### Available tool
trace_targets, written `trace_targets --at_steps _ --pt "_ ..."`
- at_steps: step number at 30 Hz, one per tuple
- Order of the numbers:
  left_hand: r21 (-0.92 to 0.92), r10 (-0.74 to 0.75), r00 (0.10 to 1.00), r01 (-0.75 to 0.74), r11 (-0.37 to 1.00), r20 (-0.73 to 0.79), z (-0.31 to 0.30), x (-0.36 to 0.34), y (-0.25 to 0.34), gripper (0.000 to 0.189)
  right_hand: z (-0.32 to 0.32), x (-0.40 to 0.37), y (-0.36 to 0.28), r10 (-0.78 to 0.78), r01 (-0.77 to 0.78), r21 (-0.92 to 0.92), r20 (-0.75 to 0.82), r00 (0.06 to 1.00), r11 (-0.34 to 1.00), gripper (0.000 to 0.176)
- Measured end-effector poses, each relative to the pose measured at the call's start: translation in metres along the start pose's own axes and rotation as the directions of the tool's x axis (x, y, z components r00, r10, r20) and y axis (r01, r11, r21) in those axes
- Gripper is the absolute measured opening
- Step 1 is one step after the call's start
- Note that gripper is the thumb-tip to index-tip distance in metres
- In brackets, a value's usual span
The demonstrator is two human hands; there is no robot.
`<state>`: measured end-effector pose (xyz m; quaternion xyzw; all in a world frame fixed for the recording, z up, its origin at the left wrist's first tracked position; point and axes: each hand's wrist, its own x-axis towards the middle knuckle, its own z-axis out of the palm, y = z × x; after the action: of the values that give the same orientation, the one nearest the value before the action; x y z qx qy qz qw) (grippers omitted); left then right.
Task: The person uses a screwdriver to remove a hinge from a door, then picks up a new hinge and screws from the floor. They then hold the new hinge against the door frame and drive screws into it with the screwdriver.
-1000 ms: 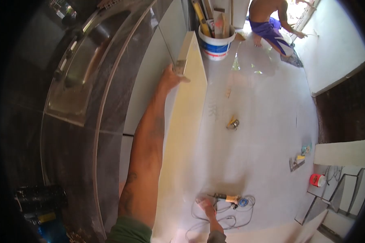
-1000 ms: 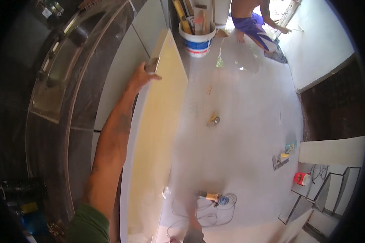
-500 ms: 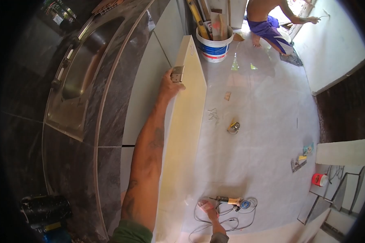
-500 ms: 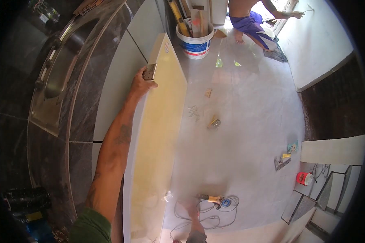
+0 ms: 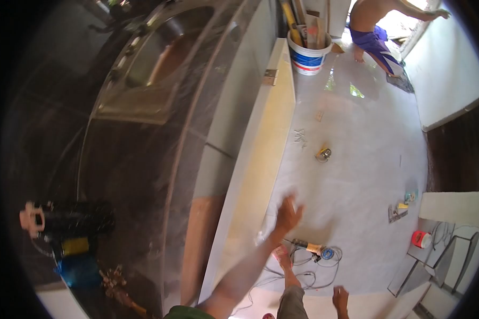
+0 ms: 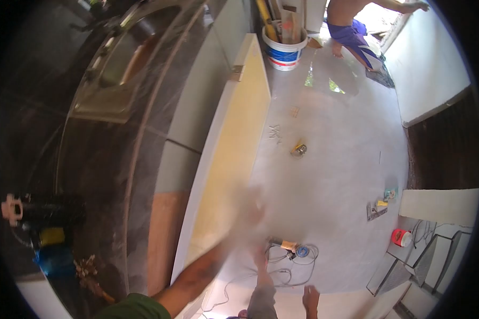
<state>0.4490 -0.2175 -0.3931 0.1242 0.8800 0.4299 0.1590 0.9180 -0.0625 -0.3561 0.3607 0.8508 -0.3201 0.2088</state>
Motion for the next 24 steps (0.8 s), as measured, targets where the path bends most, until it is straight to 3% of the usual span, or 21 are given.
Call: trace_targets --at_steps 1,2,3,4,6,7,8,10,11,14,15,17,18,19,21,24 --pt "-0.052 -0.083 0.979 0.094 0.994 0.184 0.022 -0.075 -0.019 0.061 -0.010 0.022 -0.025 -0.295 0.290 -0.061 -0.104 0.950 0.955 0.015" --pt "-0.073 -0.156 0.915 0.197 0.978 0.372 0.026 -0.143 -0.021 0.064 -0.007 0.044 -0.035 -0.295 0.291 -0.051 -0.109 0.949 0.955 0.008" --pt "-0.055 -0.216 0.840 0.279 0.959 0.497 0.022 -0.203 -0.021 0.067 -0.019 0.057 -0.070 -0.517 0.483 -0.193 -0.218 0.828 0.854 0.015" --pt "-0.032 -0.261 0.766 0.344 0.938 0.588 0.009 -0.257 -0.016 0.070 -0.028 0.060 -0.106 -0.555 0.507 -0.234 -0.245 0.795 0.829 0.013" --pt "-0.017 -0.299 0.666 0.424 0.905 0.683 -0.013 -0.356 -0.010 0.077 -0.049 0.043 -0.193 -0.401 0.456 0.198 -0.263 0.878 0.868 0.022" --pt "-0.029 -0.306 0.656 0.448 0.894 0.690 -0.028 -0.392 -0.005 0.080 -0.043 0.036 -0.206 -0.242 0.270 0.311 -0.126 0.962 0.911 0.027" --pt "-0.053 -0.317 0.667 0.471 0.880 0.674 -0.043 -0.424 -0.002 0.083 -0.032 0.022 -0.221 -0.214 0.200 0.512 -0.032 0.976 0.835 0.030" --pt "-0.069 -0.349 0.757 0.459 0.886 0.552 -0.064 -0.483 0.002 0.090 -0.014 -0.030 -0.255 -0.194 0.022 0.702 0.167 0.967 0.712 0.032" --pt "0.105 -0.399 0.808 0.394 0.913 0.435 -0.105 -0.496 0.038 0.091 -0.002 -0.067 -0.269 -0.268 0.020 0.731 0.225 0.937 0.682 0.032" --pt "-0.008 -0.311 0.948 0.312 0.950 0.072 -0.173 -0.611 0.090 0.085 0.034 -0.204 -0.293 -0.454 0.008 0.790 0.343 0.823 0.612 0.035" --pt "-0.113 -0.354 0.935 0.355 0.928 0.029 -0.167 -0.654 0.083 0.081 0.054 -0.255 -0.295 -0.493 0.012 0.808 0.349 0.797 0.590 0.036" --pt "-0.330 -0.431 0.901 0.395 0.857 -0.041 -0.143 -0.731 0.067 0.074 0.085 -0.338 -0.294 -0.531 -0.076 0.767 0.507 0.679 0.637 0.037" --pt "-0.412 -0.518 0.854 0.454 0.790 -0.052 -0.195 -0.778 0.117 0.063 0.097 -0.373 -0.288 -0.488 -0.154 0.678 0.650 0.582 0.719 0.036" --pt "-0.421 -0.604 0.791 0.516 0.746 -0.101 -0.196 -0.816 0.122 0.054 0.113 -0.406 -0.283 -0.422 -0.221 0.569 0.771 0.476 0.792 0.036" --pt "-0.502 -0.672 0.714 0.515 0.695 -0.197 -0.161 -0.887 0.092 0.047 0.152 -0.468 -0.273 -0.399 -0.156 0.471 0.849 0.347 0.868 0.035" --pt "-0.675 -0.739 0.561 0.383 0.631 -0.373 -0.175 -0.979 0.118 0.041 0.193 -0.569 -0.258 -0.329 -0.029 0.344 0.918 0.222 0.939 0.035"
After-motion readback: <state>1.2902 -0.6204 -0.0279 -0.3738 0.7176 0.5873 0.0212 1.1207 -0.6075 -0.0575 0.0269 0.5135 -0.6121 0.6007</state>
